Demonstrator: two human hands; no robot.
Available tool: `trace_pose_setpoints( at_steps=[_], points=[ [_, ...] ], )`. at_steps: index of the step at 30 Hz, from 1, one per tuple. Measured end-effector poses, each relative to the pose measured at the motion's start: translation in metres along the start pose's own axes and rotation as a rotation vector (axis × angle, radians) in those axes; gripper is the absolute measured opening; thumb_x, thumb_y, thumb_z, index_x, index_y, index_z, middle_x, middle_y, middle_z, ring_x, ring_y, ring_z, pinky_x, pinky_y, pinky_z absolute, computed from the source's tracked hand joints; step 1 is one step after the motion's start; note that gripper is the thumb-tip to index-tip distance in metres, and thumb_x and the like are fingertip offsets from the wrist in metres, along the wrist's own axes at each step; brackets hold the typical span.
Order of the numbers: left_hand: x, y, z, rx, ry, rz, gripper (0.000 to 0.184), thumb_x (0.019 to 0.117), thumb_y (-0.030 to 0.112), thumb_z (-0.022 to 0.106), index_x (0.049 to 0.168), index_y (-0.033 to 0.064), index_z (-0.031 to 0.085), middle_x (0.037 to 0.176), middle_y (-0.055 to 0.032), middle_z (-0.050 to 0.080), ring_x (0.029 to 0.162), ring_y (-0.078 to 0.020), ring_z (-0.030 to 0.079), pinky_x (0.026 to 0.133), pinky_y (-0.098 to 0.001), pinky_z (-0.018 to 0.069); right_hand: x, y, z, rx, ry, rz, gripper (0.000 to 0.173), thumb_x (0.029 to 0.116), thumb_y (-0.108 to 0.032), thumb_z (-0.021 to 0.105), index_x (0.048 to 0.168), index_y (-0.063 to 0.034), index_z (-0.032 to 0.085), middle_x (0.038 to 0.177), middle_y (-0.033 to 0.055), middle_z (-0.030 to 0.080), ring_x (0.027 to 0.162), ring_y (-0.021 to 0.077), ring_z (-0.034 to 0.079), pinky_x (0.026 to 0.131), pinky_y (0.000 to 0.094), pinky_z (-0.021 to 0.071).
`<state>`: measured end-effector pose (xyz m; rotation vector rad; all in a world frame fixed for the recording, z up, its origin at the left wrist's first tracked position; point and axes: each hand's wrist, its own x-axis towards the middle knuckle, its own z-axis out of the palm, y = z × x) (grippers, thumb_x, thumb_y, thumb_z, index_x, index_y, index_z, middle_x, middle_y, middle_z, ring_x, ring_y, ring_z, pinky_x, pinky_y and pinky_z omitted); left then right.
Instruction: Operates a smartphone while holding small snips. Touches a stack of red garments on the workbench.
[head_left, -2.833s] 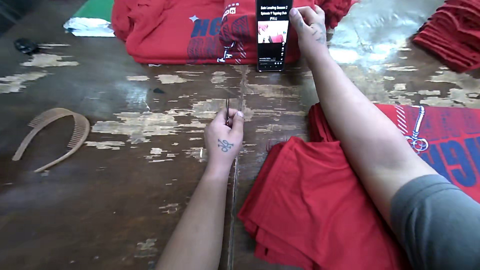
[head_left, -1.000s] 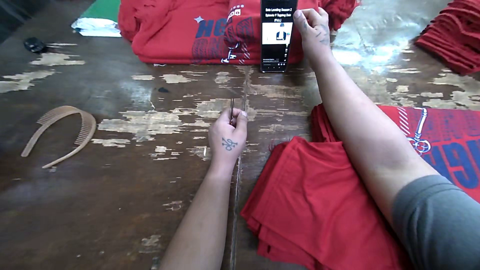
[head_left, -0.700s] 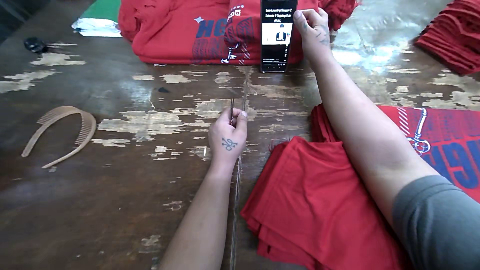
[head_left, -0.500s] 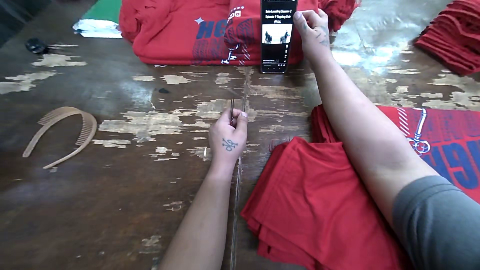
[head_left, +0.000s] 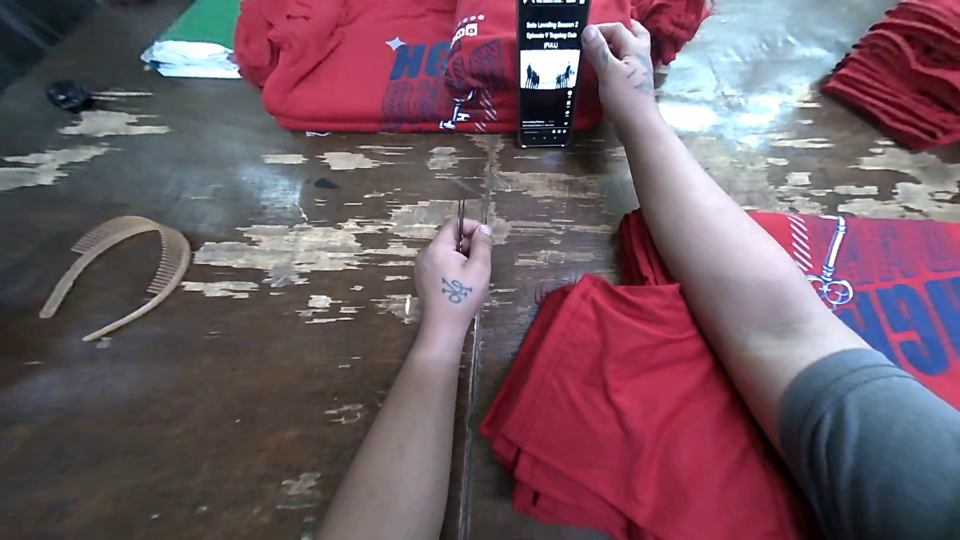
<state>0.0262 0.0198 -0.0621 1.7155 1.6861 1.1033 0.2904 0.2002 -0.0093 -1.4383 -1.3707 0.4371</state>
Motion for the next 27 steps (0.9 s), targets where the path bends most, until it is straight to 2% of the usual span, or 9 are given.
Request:
trace_pose_setpoints(
  at_steps=[10, 13, 17, 21, 27],
  points=[
    [0.000, -0.001, 0.000, 0.022, 0.006, 0.003, 0.020, 0.1022, 0.031, 0.057, 0.104, 0.0158, 0.070, 0.071, 0.0038, 0.062, 0.058, -0.0075, 0.057, 0.055, -0.0311, 0.0482, -0.001, -0.001, -0.001, -0.013, -0.014, 0.004, 0.035, 0.1008, -0.045, 0.057, 0.122, -0.0198, 0.071, 0.156, 0.0221, 0.039, 0.144, 0.0308, 0.041, 0.114, 0.0440, 0.0394],
    [0.000, -0.001, 0.000, 0.017, 0.005, 0.005, 0.020, 0.1023, 0.030, 0.057, 0.104, 0.0158, 0.070, 0.072, 0.0041, 0.062, 0.057, -0.0069, 0.057, 0.054, -0.0299, 0.0482, -0.001, -0.002, 0.000, -0.066, -0.004, 0.002, 0.037, 0.0995, -0.049, 0.058, 0.121, -0.0213, 0.071, 0.158, 0.0217, 0.037, 0.144, 0.0346, 0.039, 0.114, 0.0481, 0.0376],
    [0.000, 0.000, 0.000, 0.009, 0.010, 0.010, 0.019, 0.1021, 0.029, 0.057, 0.102, 0.0149, 0.070, 0.070, 0.0038, 0.061, 0.056, -0.0070, 0.056, 0.054, -0.0300, 0.0473, 0.000, -0.008, -0.003, -0.253, 0.003, -0.015, 0.045, 0.0975, -0.058, 0.055, 0.126, -0.0259, 0.070, 0.165, 0.0167, 0.029, 0.151, 0.0372, 0.028, 0.115, 0.0595, 0.0310],
    [0.000, -0.002, 0.000, 0.011, 0.007, 0.018, 0.020, 0.1024, 0.029, 0.057, 0.104, 0.0148, 0.070, 0.070, 0.0038, 0.061, 0.056, -0.0074, 0.056, 0.054, -0.0310, 0.0470, 0.003, -0.015, -0.008, -0.394, 0.033, -0.064, 0.052, 0.0975, -0.060, 0.051, 0.133, -0.0259, 0.067, 0.167, 0.0126, 0.031, 0.155, 0.0341, 0.024, 0.117, 0.0593, 0.0282],
    [0.000, -0.002, 0.000, 0.014, -0.004, 0.012, 0.019, 0.1023, 0.030, 0.057, 0.103, 0.0155, 0.070, 0.068, 0.0040, 0.059, 0.057, -0.0087, 0.055, 0.055, -0.0333, 0.0461, 0.003, -0.015, -0.006, -0.365, 0.002, -0.130, 0.053, 0.0962, -0.061, 0.054, 0.130, -0.0231, 0.069, 0.166, 0.0104, 0.033, 0.156, 0.0332, 0.020, 0.118, 0.0613, 0.0256]
  ],
)
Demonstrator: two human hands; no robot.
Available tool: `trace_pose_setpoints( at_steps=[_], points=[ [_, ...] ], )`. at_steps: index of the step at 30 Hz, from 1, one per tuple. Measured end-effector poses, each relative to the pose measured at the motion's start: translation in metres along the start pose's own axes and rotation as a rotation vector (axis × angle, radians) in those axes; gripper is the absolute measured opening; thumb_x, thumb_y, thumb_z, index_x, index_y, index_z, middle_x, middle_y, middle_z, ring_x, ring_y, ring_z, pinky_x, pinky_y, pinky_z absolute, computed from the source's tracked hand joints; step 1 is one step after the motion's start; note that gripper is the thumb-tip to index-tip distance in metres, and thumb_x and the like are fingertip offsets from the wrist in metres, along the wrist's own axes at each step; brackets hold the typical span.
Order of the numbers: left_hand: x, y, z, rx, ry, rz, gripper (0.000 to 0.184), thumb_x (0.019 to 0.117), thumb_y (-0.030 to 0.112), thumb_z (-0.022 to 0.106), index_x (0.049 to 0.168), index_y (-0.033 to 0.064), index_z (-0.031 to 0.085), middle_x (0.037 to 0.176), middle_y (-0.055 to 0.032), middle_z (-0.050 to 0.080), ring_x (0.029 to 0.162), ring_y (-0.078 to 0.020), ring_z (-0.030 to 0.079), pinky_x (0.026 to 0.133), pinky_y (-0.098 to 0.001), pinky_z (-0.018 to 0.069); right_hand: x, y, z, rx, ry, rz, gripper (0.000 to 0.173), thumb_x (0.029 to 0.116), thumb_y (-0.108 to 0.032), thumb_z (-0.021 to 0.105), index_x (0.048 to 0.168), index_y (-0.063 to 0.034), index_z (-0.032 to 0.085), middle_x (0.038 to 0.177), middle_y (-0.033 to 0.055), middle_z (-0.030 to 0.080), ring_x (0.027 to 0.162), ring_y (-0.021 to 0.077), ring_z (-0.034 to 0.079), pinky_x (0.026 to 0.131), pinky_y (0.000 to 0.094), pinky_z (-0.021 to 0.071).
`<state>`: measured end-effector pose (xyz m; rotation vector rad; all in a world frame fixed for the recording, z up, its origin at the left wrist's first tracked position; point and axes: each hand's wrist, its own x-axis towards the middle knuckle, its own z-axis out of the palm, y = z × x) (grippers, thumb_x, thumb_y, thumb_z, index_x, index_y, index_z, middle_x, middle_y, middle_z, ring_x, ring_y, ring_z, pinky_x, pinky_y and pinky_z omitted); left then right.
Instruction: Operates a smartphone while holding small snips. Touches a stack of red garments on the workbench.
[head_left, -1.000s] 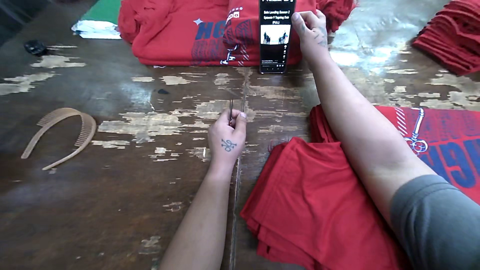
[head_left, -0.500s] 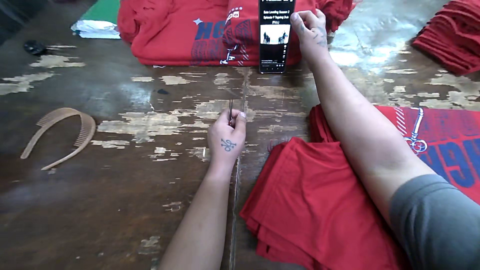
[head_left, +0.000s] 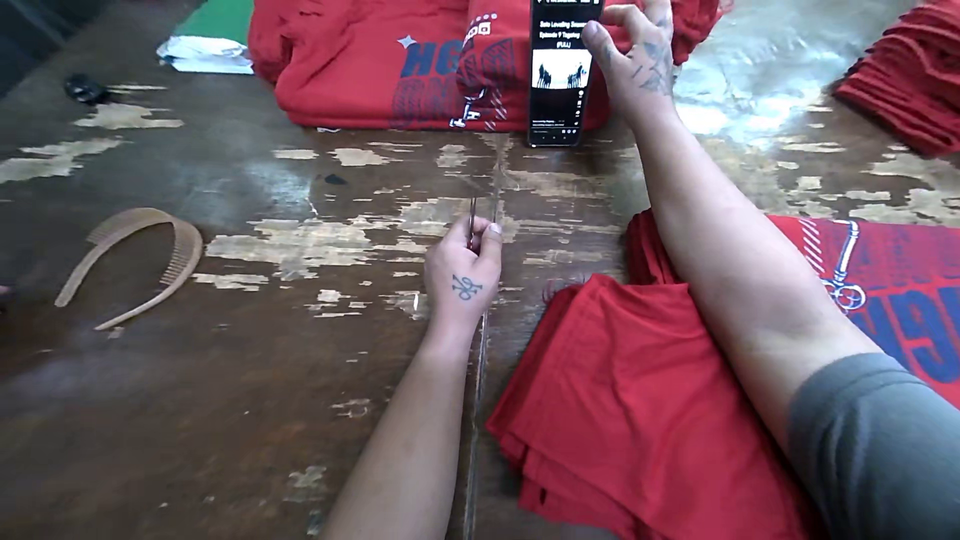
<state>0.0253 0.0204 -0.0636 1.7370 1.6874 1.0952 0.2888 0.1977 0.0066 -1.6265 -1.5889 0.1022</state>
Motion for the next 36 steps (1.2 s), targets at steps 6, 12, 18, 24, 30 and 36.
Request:
trace_pose_setpoints(
  at_steps=[6, 12, 18, 24, 30, 36],
  points=[
    [-0.0001, -0.0014, -0.0016, 0.030, -0.010, 0.007, 0.021, 0.1030, 0.032, 0.057, 0.104, 0.0160, 0.070, 0.068, 0.0031, 0.059, 0.056, -0.0106, 0.054, 0.055, -0.0354, 0.0457, 0.0019, 0.0031, 0.0015, 0.051, -0.040, -0.016, 0.054, 0.0978, -0.060, 0.052, 0.130, -0.0213, 0.069, 0.162, 0.0099, 0.040, 0.155, 0.0314, 0.024, 0.119, 0.0611, 0.0240],
    [-0.0011, 0.0027, -0.0010, 0.051, 0.017, 0.012, 0.021, 0.1017, 0.032, 0.057, 0.102, 0.0163, 0.071, 0.069, 0.0044, 0.060, 0.059, -0.0094, 0.055, 0.058, -0.0356, 0.0458, 0.0021, 0.0019, 0.0031, 0.054, -0.051, -0.012, 0.053, 0.0981, -0.060, 0.052, 0.128, -0.0196, 0.070, 0.159, 0.0071, 0.046, 0.155, 0.0300, 0.026, 0.117, 0.0646, 0.0230],
    [-0.0007, 0.0021, -0.0008, 0.048, 0.013, 0.015, 0.021, 0.1016, 0.032, 0.056, 0.102, 0.0162, 0.070, 0.069, 0.0046, 0.060, 0.059, -0.0093, 0.055, 0.058, -0.0361, 0.0458, 0.0030, 0.0022, 0.0034, 0.069, -0.059, -0.007, 0.048, 0.1003, -0.055, 0.050, 0.124, -0.0194, 0.072, 0.149, 0.0066, 0.055, 0.152, 0.0309, 0.031, 0.116, 0.0635, 0.0267],
    [0.0000, 0.0013, -0.0001, 0.037, 0.007, 0.006, 0.021, 0.1018, 0.032, 0.056, 0.102, 0.0171, 0.070, 0.069, 0.0053, 0.061, 0.059, -0.0085, 0.056, 0.058, -0.0357, 0.0467, 0.0031, 0.0010, 0.0026, 0.100, -0.064, 0.013, 0.048, 0.1018, -0.055, 0.047, 0.125, -0.0212, 0.072, 0.147, 0.0058, 0.057, 0.149, 0.0293, 0.036, 0.116, 0.0616, 0.0284],
    [-0.0006, 0.0017, 0.0001, 0.031, 0.015, 0.011, 0.020, 0.1017, 0.032, 0.057, 0.101, 0.0168, 0.070, 0.069, 0.0056, 0.060, 0.058, -0.0077, 0.056, 0.057, -0.0344, 0.0462, 0.0049, 0.0014, 0.0027, 0.116, -0.085, 0.032, 0.046, 0.1024, -0.053, 0.047, 0.124, -0.0215, 0.072, 0.146, 0.0063, 0.057, 0.148, 0.0261, 0.038, 0.119, 0.0579, 0.0270],
    [-0.0006, 0.0014, 0.0000, 0.027, 0.007, 0.003, 0.020, 0.1020, 0.032, 0.057, 0.102, 0.0162, 0.070, 0.069, 0.0046, 0.060, 0.058, -0.0089, 0.056, 0.057, -0.0350, 0.0467, 0.0051, 0.0016, 0.0038, 0.134, -0.084, 0.033, 0.044, 0.1013, -0.052, 0.050, 0.124, -0.0213, 0.072, 0.147, 0.0070, 0.056, 0.148, 0.0269, 0.037, 0.119, 0.0584, 0.0262]
  ],
)
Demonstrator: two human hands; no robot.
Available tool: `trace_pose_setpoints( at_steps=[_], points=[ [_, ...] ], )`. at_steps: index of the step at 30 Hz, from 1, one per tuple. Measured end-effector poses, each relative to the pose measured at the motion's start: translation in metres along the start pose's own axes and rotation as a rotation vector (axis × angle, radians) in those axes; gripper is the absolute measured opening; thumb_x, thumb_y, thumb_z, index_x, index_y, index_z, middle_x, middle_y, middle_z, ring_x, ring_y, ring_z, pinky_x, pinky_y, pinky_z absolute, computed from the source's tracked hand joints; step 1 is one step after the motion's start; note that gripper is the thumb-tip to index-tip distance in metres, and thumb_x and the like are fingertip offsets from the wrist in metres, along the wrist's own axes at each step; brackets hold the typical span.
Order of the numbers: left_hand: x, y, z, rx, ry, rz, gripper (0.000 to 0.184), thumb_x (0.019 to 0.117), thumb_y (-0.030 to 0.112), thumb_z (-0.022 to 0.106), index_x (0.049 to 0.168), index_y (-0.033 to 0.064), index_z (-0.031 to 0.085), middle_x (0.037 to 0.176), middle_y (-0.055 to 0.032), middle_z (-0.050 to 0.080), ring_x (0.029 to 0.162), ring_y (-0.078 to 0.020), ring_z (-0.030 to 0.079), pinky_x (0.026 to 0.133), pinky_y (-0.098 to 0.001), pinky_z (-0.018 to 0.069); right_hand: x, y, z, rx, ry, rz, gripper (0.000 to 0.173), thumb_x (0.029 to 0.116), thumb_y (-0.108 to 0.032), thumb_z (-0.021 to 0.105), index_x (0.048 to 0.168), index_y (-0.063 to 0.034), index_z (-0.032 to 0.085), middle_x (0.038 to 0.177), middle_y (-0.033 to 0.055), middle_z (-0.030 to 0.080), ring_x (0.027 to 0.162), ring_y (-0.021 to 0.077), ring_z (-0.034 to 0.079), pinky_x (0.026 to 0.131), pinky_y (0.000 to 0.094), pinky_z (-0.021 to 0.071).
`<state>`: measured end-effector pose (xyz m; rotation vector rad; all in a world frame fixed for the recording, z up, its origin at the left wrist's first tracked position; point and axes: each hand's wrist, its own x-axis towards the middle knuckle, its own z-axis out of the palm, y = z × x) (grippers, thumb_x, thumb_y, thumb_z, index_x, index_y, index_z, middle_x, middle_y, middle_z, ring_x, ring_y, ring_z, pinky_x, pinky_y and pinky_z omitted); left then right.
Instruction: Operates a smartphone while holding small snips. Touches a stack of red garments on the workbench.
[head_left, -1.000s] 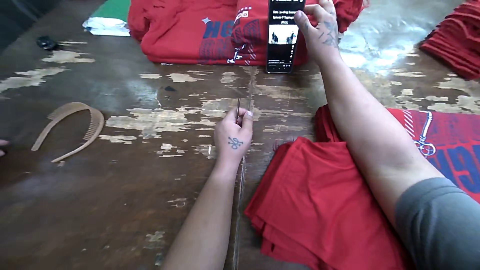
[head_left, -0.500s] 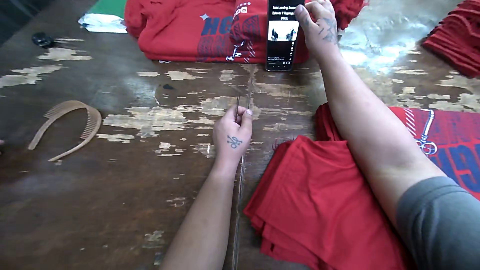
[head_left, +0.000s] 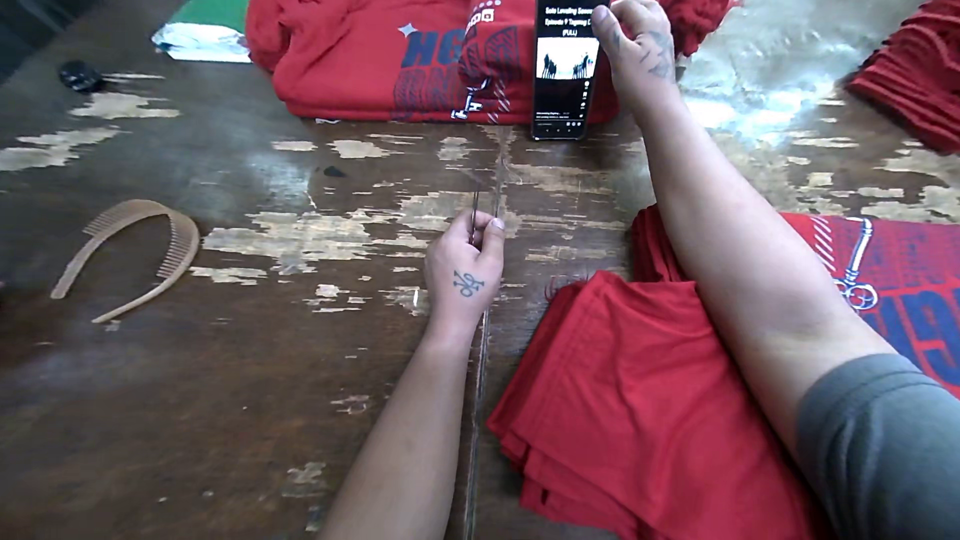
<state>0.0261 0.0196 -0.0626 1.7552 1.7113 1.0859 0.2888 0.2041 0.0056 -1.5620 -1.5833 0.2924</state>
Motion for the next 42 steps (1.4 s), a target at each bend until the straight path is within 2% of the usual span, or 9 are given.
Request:
trace_pose_setpoints(
  at_steps=[13, 19, 24, 42],
  points=[
    [0.0004, -0.0006, 0.0003, 0.010, 0.007, 0.013, 0.020, 0.1018, 0.032, 0.057, 0.101, 0.0164, 0.070, 0.069, 0.0046, 0.060, 0.058, -0.0085, 0.055, 0.057, -0.0349, 0.0461, 0.0010, 0.0024, 0.0017, 0.018, 0.018, -0.008, 0.043, 0.1003, -0.052, 0.052, 0.122, -0.0214, 0.073, 0.145, 0.0079, 0.057, 0.147, 0.0279, 0.039, 0.117, 0.0581, 0.0289],
    [0.0004, -0.0018, 0.0010, 0.001, 0.014, 0.025, 0.020, 0.1018, 0.032, 0.057, 0.101, 0.0163, 0.070, 0.068, 0.0049, 0.059, 0.057, -0.0083, 0.054, 0.056, -0.0337, 0.0456, -0.0004, 0.0006, 0.0022, -0.034, 0.015, -0.031, 0.044, 0.0998, -0.052, 0.053, 0.128, -0.0230, 0.071, 0.145, 0.0068, 0.058, 0.146, 0.0285, 0.041, 0.116, 0.0599, 0.0286],
    [0.0004, -0.0007, 0.0002, -0.002, 0.008, 0.018, 0.020, 0.1019, 0.032, 0.057, 0.101, 0.0162, 0.070, 0.068, 0.0049, 0.059, 0.057, -0.0087, 0.054, 0.057, -0.0346, 0.0455, -0.0014, -0.0003, 0.0030, -0.061, -0.001, 0.001, 0.047, 0.0993, -0.054, 0.054, 0.130, -0.0229, 0.070, 0.151, 0.0092, 0.052, 0.151, 0.0331, 0.032, 0.115, 0.0649, 0.0273],
    [0.0005, -0.0002, 0.0001, 0.004, 0.006, 0.011, 0.020, 0.1015, 0.031, 0.057, 0.102, 0.0160, 0.070, 0.069, 0.0045, 0.060, 0.058, -0.0088, 0.055, 0.057, -0.0352, 0.0461, -0.0018, -0.0002, 0.0034, -0.078, 0.002, 0.001, 0.045, 0.0988, -0.056, 0.053, 0.126, -0.0251, 0.072, 0.151, 0.0087, 0.052, 0.149, 0.0318, 0.034, 0.113, 0.0635, 0.0295]
  ],
)
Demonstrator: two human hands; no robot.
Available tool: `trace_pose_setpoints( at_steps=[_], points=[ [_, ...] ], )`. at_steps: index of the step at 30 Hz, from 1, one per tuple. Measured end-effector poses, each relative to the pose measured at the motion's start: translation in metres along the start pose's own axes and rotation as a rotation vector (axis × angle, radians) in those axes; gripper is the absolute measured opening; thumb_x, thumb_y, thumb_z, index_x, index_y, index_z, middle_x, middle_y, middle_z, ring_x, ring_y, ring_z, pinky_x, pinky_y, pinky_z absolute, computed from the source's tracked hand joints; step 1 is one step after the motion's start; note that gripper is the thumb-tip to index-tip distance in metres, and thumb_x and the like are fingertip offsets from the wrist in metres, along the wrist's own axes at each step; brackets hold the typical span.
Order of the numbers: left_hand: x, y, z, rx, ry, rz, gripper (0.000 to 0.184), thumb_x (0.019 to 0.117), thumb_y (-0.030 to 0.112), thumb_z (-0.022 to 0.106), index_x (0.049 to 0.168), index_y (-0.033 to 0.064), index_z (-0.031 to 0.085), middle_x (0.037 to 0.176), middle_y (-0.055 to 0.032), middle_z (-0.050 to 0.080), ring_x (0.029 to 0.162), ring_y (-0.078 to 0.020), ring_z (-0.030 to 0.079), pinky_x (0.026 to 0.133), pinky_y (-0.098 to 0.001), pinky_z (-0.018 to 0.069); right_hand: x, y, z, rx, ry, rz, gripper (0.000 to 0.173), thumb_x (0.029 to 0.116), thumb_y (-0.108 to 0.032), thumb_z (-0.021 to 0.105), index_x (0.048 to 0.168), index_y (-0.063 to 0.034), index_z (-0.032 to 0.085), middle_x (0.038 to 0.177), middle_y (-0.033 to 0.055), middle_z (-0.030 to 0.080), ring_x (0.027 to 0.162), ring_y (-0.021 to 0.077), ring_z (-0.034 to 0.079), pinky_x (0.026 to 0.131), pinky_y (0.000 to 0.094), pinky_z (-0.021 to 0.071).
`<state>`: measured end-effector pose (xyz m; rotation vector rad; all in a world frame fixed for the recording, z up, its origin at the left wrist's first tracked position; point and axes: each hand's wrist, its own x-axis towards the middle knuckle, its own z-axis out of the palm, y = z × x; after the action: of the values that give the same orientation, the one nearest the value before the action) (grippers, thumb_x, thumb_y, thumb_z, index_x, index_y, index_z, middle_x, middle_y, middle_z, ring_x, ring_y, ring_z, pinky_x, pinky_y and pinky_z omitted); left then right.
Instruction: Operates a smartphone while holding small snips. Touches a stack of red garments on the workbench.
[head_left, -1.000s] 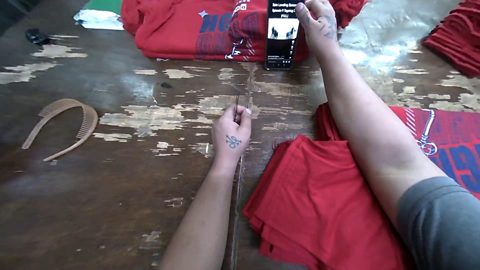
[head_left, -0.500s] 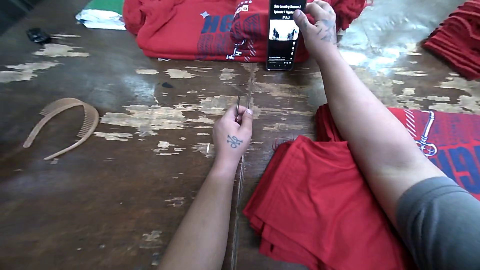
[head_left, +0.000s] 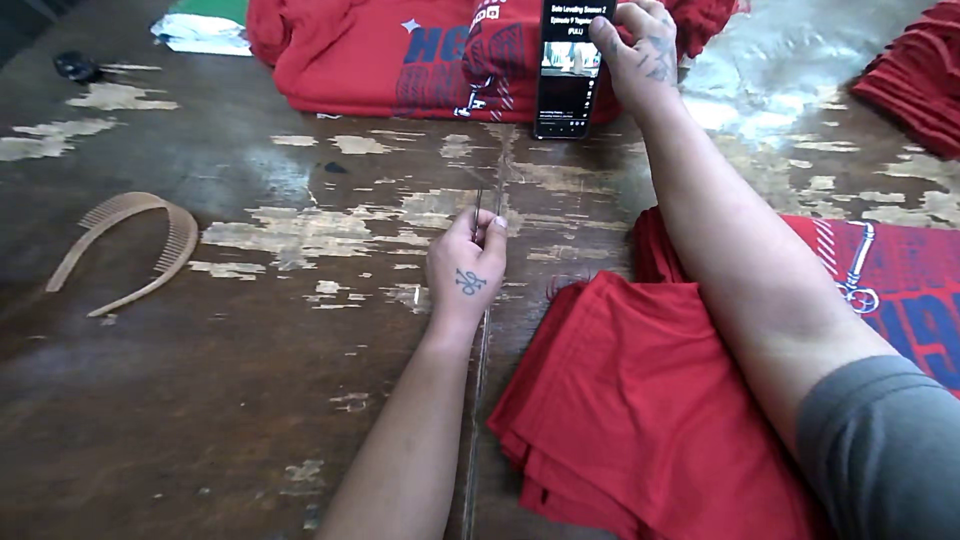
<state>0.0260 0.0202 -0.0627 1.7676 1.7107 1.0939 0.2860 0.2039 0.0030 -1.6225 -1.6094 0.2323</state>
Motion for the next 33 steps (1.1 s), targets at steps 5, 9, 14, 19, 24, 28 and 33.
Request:
trace_pose_setpoints(
  at_steps=[5, 9, 14, 19, 24, 28, 33],
  points=[
    [0.0000, 0.0002, 0.0001, 0.009, 0.004, 0.004, 0.020, 0.1013, 0.031, 0.057, 0.102, 0.0165, 0.071, 0.069, 0.0049, 0.059, 0.058, -0.0085, 0.055, 0.057, -0.0347, 0.0460, 0.0002, 0.0005, 0.0000, -0.003, 0.002, -0.004, 0.043, 0.0984, -0.055, 0.054, 0.124, -0.0259, 0.073, 0.150, 0.0101, 0.052, 0.149, 0.0321, 0.034, 0.113, 0.0623, 0.0299],
    [0.0004, -0.0002, -0.0002, 0.015, -0.001, -0.001, 0.020, 0.1012, 0.033, 0.057, 0.102, 0.0172, 0.070, 0.068, 0.0050, 0.059, 0.058, -0.0094, 0.056, 0.057, -0.0360, 0.0464, -0.0004, -0.0003, -0.0002, -0.001, 0.004, -0.001, 0.044, 0.0986, -0.055, 0.054, 0.125, -0.0258, 0.073, 0.151, 0.0085, 0.052, 0.149, 0.0316, 0.035, 0.114, 0.0633, 0.0294],
    [-0.0003, 0.0001, 0.0003, 0.011, 0.003, 0.001, 0.020, 0.1012, 0.031, 0.057, 0.102, 0.0167, 0.070, 0.068, 0.0043, 0.059, 0.058, -0.0095, 0.055, 0.057, -0.0358, 0.0457, -0.0005, 0.0006, 0.0013, -0.011, 0.012, -0.005, 0.044, 0.0977, -0.055, 0.055, 0.125, -0.0255, 0.072, 0.150, 0.0086, 0.052, 0.148, 0.0313, 0.035, 0.113, 0.0631, 0.0299],
    [-0.0004, 0.0017, -0.0002, 0.019, 0.010, 0.010, 0.019, 0.1011, 0.030, 0.057, 0.101, 0.0164, 0.070, 0.068, 0.0051, 0.058, 0.059, -0.0084, 0.054, 0.058, -0.0344, 0.0449, -0.0012, -0.0006, 0.0005, -0.012, 0.008, 0.007, 0.045, 0.0985, -0.055, 0.054, 0.127, -0.0248, 0.072, 0.152, 0.0097, 0.051, 0.149, 0.0322, 0.034, 0.114, 0.0630, 0.0294],
    [-0.0003, 0.0022, -0.0006, 0.027, 0.010, 0.010, 0.019, 0.1013, 0.030, 0.057, 0.101, 0.0166, 0.070, 0.068, 0.0048, 0.059, 0.059, -0.0091, 0.054, 0.058, -0.0355, 0.0444, -0.0007, 0.0010, 0.0022, -0.024, 0.016, -0.013, 0.042, 0.0984, -0.051, 0.056, 0.126, -0.0229, 0.072, 0.150, 0.0096, 0.052, 0.148, 0.0316, 0.036, 0.113, 0.0621, 0.0311],
    [-0.0003, 0.0019, -0.0007, 0.021, 0.005, 0.003, 0.020, 0.1016, 0.031, 0.057, 0.101, 0.0161, 0.070, 0.068, 0.0042, 0.058, 0.058, -0.0096, 0.054, 0.058, -0.0356, 0.0446, -0.0033, -0.0001, -0.0044, -0.054, -0.070, -0.003, 0.065, 0.0803, -0.044, 0.080, 0.138, -0.0180, 0.063, 0.158, 0.0134, 0.042, 0.151, 0.0363, 0.028, 0.112, 0.0660, 0.0312],
    [0.0001, 0.0011, -0.0010, 0.005, -0.006, -0.005, 0.021, 0.1020, 0.031, 0.057, 0.102, 0.0156, 0.070, 0.068, 0.0034, 0.058, 0.058, -0.0111, 0.054, 0.057, -0.0371, 0.0450, -0.0042, 0.0021, -0.0065, -0.069, -0.122, 0.001, 0.075, 0.0788, -0.049, 0.081, 0.143, -0.0178, 0.059, 0.164, 0.0137, 0.032, 0.155, 0.0378, 0.020, 0.116, 0.0666, 0.0277]
  ],
)
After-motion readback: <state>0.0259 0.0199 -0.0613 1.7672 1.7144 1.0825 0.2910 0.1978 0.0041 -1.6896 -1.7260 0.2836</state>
